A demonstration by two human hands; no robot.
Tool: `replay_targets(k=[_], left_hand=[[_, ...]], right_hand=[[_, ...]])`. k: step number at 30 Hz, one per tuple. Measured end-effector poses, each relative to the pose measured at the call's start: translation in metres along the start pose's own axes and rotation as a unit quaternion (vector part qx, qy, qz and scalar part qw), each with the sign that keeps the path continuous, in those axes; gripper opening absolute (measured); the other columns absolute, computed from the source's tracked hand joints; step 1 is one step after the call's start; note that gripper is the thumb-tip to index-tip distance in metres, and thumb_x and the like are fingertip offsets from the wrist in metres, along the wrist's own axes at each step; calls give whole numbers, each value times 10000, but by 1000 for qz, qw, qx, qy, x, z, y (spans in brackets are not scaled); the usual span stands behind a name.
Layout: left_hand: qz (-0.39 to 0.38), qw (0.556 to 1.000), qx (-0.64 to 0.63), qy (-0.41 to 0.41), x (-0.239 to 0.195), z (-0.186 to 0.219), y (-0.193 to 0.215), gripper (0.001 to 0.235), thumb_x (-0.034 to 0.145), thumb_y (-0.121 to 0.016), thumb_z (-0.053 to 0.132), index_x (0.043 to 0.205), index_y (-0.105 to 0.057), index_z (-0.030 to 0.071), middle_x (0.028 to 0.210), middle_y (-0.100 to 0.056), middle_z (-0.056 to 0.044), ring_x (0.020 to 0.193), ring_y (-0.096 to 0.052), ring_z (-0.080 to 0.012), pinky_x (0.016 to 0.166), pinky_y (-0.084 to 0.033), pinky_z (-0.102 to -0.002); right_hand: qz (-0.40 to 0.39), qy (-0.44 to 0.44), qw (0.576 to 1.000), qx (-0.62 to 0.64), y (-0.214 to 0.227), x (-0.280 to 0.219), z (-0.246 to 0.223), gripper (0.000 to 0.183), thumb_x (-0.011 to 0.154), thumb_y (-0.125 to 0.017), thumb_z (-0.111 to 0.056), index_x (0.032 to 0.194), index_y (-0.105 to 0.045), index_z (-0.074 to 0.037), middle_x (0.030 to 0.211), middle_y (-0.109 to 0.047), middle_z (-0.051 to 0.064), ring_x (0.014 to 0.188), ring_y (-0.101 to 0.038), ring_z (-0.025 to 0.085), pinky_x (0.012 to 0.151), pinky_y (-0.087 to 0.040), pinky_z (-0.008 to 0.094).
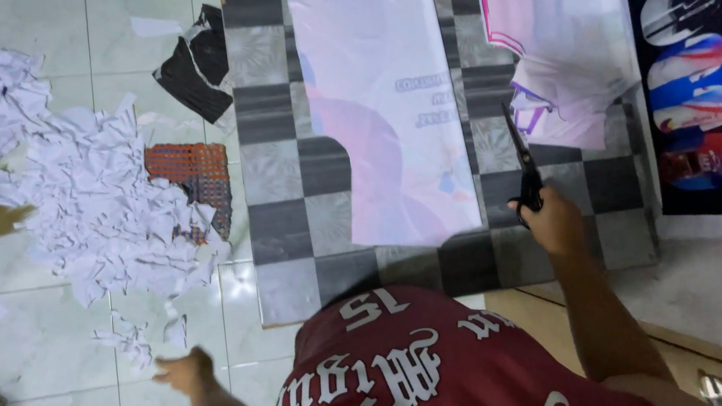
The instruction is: Cutting out garment pieces from a printed fabric sheet using scissors on a cutting table.
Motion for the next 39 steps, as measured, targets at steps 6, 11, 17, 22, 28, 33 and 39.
replay_targets(k=[6,11,17,22,28,33,39], left_hand=[[-40,967,32,-249,-47,85,-20,790,791,-683,121,1481,-300,94,1488,-129,-291,1211,-429,-569,1039,-393,-580],[-40,915,2,-402,-85,167,53,651,853,-586,16,1459,-351,52,1524,-121,-241,1250,-428,-477,1047,-407,-522],[-98,912,61,-395,10,128,67,673,835,-524,75,1469,-300,109,1557,-50,-180,1241,-386,-469,1035,-364,-510],[-163,915,138,-342,129,69,94,706,811,-518,120,1463,-252,150,1574,10,-145,1228,-352,-485,1001,-360,-549],[-145,943,165,-251,197,73,186,649,863,-497,138,1465,-253,148,1576,-3,-84,1234,-379,-426,953,-421,-560],[-153,931,161,-291,235,131,199,668,854,-462,117,1476,-218,132,1576,18,-117,1297,-311,-438,1035,-348,-532],[-193,842,205,-461,237,271,166,711,841,-515,148,1479,-202,161,1587,33,-111,1302,-314,-414,1036,-340,-496]], right_hand=[[10,3,1000,-10,-16,9,12,388,842,-704,-305,1077,-671,3,929,-704,166,889,-681,316,727,-561,389],[5,-10,1000,-19,-31,19,26,514,764,-765,-404,1102,-666,-30,1014,-692,161,972,-658,314,783,-547,391],[81,-24,996,-23,-26,-1,11,428,787,-771,-278,1078,-682,23,988,-688,219,947,-646,373,779,-522,423],[279,42,959,-10,-33,-52,-95,377,860,-719,-215,1118,-665,54,1072,-586,281,1000,-531,458,851,-415,527],[349,242,901,93,-71,-83,-273,343,876,-703,-144,1159,-655,43,1300,-499,301,1158,-474,443,983,-407,509],[291,255,914,123,-71,-82,-335,379,832,-709,-103,1161,-618,61,1322,-460,291,1184,-458,443,1023,-371,491],[372,249,888,108,-64,-90,-350,288,829,-632,-92,1079,-640,50,1254,-516,265,1088,-520,430,908,-420,550]])
Point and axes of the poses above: each hand's wrist, its own x-axis towards the middle knuckle, its own y-axis out of the back of the hand, z = x × y, the point moved 5 cm from there along x, towards the middle knuckle
